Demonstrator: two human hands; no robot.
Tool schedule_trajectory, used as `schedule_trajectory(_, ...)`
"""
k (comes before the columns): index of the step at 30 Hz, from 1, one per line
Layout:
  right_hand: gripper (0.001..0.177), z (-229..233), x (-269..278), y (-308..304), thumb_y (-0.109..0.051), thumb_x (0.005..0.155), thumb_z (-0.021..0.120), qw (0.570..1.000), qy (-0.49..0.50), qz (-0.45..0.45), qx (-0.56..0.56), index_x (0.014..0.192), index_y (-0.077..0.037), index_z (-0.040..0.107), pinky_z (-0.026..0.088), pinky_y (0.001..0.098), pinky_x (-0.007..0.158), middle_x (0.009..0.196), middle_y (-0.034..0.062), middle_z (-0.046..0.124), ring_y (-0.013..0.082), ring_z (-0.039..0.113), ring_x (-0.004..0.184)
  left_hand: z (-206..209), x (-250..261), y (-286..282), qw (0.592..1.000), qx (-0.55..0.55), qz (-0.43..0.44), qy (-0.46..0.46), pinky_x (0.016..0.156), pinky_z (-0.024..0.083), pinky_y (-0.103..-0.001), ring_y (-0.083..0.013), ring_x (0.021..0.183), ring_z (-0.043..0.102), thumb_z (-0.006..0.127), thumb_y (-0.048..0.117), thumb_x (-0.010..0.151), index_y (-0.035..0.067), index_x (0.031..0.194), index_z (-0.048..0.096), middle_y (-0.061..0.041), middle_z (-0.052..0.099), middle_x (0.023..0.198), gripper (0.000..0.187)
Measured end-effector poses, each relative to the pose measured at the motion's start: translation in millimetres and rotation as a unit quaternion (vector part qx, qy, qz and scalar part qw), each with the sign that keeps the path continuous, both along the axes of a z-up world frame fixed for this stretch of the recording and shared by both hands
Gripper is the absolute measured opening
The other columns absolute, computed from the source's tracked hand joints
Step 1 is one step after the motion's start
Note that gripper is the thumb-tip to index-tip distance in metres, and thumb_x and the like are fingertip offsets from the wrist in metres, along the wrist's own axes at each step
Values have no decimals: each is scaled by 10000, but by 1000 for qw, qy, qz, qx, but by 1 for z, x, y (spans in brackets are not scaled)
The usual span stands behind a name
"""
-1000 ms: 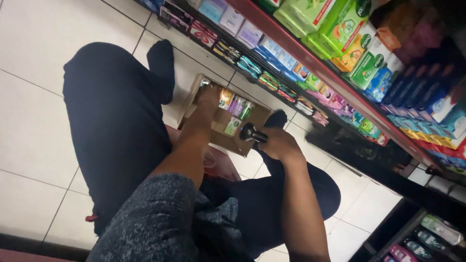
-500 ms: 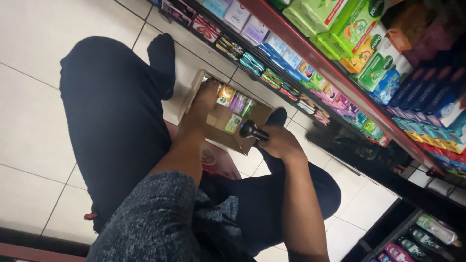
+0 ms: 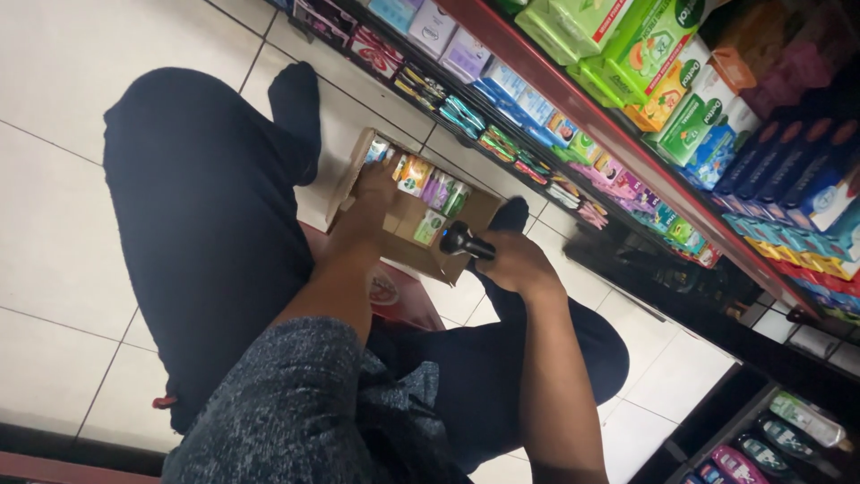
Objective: The person sits on the floor in a store aisle and repeatedly picks small boxes from a cardboard box, scans them with a handheld barcode scanner, and places them on the shelf. The person handles multiple boxes of different colors and sizes throughout the clip.
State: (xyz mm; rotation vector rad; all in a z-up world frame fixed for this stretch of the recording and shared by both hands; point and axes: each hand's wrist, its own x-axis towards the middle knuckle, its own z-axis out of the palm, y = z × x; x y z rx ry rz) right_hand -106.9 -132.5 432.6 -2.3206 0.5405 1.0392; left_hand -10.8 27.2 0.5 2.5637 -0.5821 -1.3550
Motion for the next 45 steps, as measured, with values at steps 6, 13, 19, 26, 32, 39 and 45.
schedule_trajectory(6,322,3,1,2,-174,740,730,1000,12,-1,-7,1060,-140,729,534,470,799,925,171,731,377,696,912,-32,-11,-4,980,39,-175,-83,1164,304,-513,-359,1384,421,513,285,970,201,1667,30,-177,450,1524,852)
schedule_trajectory(13,373,4,2,2,-181,734,740,1000,6,-2,-5,1107,-167,725,535,466,818,969,167,735,375,691,946,12,4,-9,998,37,-55,12,1120,418,-521,-387,1322,548,454,289,1059,288,1719,26,-250,558,1451,787)
schedule_trajectory(19,391,5,4,2,-198,758,748,999,36,-9,-18,1148,-189,725,539,454,858,1030,152,737,366,692,995,-54,-10,-16,995,20,-73,-67,1105,363,-515,-422,1316,487,515,415,1009,298,1635,100,-271,489,1440,759)
schedule_trajectory(26,411,1,-1,2,-195,749,752,1000,9,-1,-11,1160,-190,730,535,450,874,1042,154,734,368,686,1011,-14,-10,8,946,-82,-224,-221,1136,388,-475,-345,1411,451,604,237,932,136,1314,686,-37,358,1668,404)
schedule_trajectory(32,411,-7,-8,-2,-199,735,757,1000,-14,-1,-11,1144,-189,725,530,453,873,1031,151,732,370,679,1008,128,5,0,981,-26,-180,-69,1184,351,-513,-330,1432,435,589,155,953,166,1245,751,-88,294,1674,334)
schedule_trajectory(39,363,4,-2,1,-200,743,756,1000,1,4,-10,1103,-168,731,531,461,862,1007,156,732,377,679,994,-3,-10,7,990,-96,-18,-106,1185,361,-535,-362,1358,506,588,242,956,194,1720,169,-130,470,1547,873)
schedule_trajectory(45,351,-2,-3,-1,-193,758,736,999,29,-8,-13,1108,-164,734,534,461,858,1019,158,729,371,687,990,21,10,-10,996,61,49,46,1078,430,-605,-368,1392,435,536,364,1013,492,1621,41,-176,416,1540,795)
